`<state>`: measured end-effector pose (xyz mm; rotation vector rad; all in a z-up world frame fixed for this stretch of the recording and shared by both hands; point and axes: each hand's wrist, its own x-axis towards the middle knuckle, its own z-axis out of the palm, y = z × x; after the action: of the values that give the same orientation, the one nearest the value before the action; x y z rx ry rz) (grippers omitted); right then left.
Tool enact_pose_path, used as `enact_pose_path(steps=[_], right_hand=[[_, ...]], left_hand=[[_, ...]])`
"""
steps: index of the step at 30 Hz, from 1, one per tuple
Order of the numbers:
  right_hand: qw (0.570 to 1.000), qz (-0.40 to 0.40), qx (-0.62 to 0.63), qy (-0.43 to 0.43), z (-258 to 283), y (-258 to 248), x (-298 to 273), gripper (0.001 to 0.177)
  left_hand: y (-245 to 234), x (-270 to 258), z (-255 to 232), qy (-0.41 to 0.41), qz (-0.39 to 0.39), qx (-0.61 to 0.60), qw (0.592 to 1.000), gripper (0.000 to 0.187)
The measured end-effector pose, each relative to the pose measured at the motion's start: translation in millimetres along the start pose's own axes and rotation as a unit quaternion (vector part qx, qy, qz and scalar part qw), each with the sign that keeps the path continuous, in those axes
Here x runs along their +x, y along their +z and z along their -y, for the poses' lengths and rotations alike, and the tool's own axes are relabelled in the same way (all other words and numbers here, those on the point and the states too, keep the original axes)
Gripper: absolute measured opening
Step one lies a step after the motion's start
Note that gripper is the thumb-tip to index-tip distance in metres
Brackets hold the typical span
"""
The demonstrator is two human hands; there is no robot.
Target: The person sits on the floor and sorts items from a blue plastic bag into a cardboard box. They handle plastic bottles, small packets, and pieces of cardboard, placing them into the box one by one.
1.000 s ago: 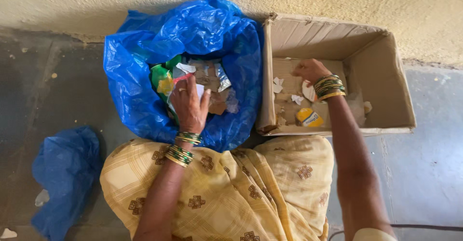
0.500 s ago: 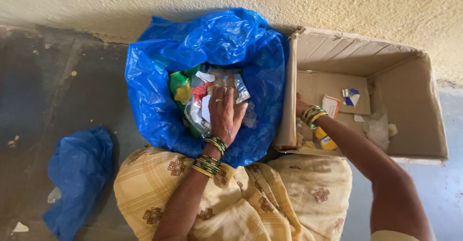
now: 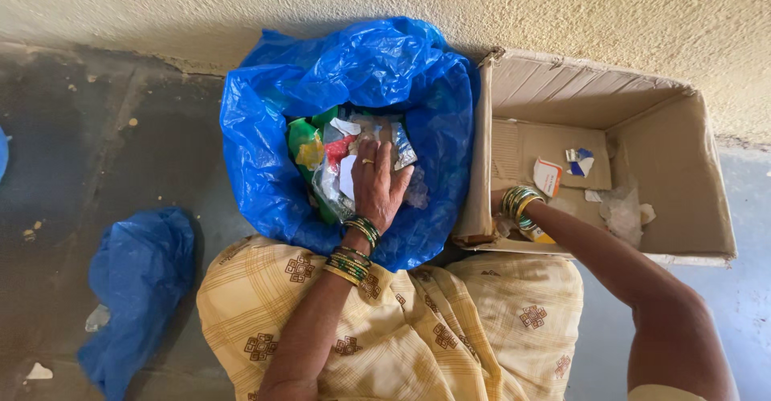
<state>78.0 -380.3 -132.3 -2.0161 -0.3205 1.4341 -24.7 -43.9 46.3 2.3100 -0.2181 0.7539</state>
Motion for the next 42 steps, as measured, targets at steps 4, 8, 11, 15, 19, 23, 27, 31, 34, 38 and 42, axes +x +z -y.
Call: enact_pose_path(steps=[4,8,11,15,19,23,27,31,34,38,42], right_hand=[[0.987,-0.002,-0.051,0.15,0,-10,-26,0.037],[0.964,0.007,-0.189,0.188,2,-12,-48,0.029],[0.972,-0.011,-0.196,0.13,23,-11,-57,0.026],[0.98,-0.092,-0.125,0.125,60,-26,-96,0.025],[0.824,-0.192,-0.37,-0.384,94,-63,-152,0.019],[0.867,-0.42,0.218,-0.155,101,-57,-196,0.018],[0.698,-0.464,0.436,-0.329,104,-37,-198,0.012],[0.606,-0.494,0.485,-0.392,108,-21,-184,0.01],[0.578,-0.472,0.517,-0.42,109,-12,-177,0.01],[0.561,-0.445,0.517,-0.469,111,-10,-173,0.01],[0.54,-0.461,0.518,-0.477,113,-7,-168,0.012]], left_hand=[[1,-1,4,-0.004,-0.001,-0.011,1.0,0.063],[4,-4,6,0.004,-0.01,-0.021,1.0,0.063],[6,-4,9,0.013,-0.024,-0.032,0.999,0.062],[8,-7,14,0.004,-0.034,-0.04,0.999,0.061],[4,-5,16,-0.012,-0.027,-0.065,0.997,0.056],[-7,-2,6,-0.04,-0.016,-0.119,0.992,0.05],[4,1,-33,-0.118,0.008,-0.285,0.951,0.038],[40,10,-86,-0.128,0.082,-0.443,0.884,0.026],[74,26,-117,-0.14,0.155,-0.402,0.892,0.022],[107,36,-148,-0.064,0.098,-0.275,0.954,0.027],[126,36,-167,-0.091,0.066,-0.278,0.954,0.027]])
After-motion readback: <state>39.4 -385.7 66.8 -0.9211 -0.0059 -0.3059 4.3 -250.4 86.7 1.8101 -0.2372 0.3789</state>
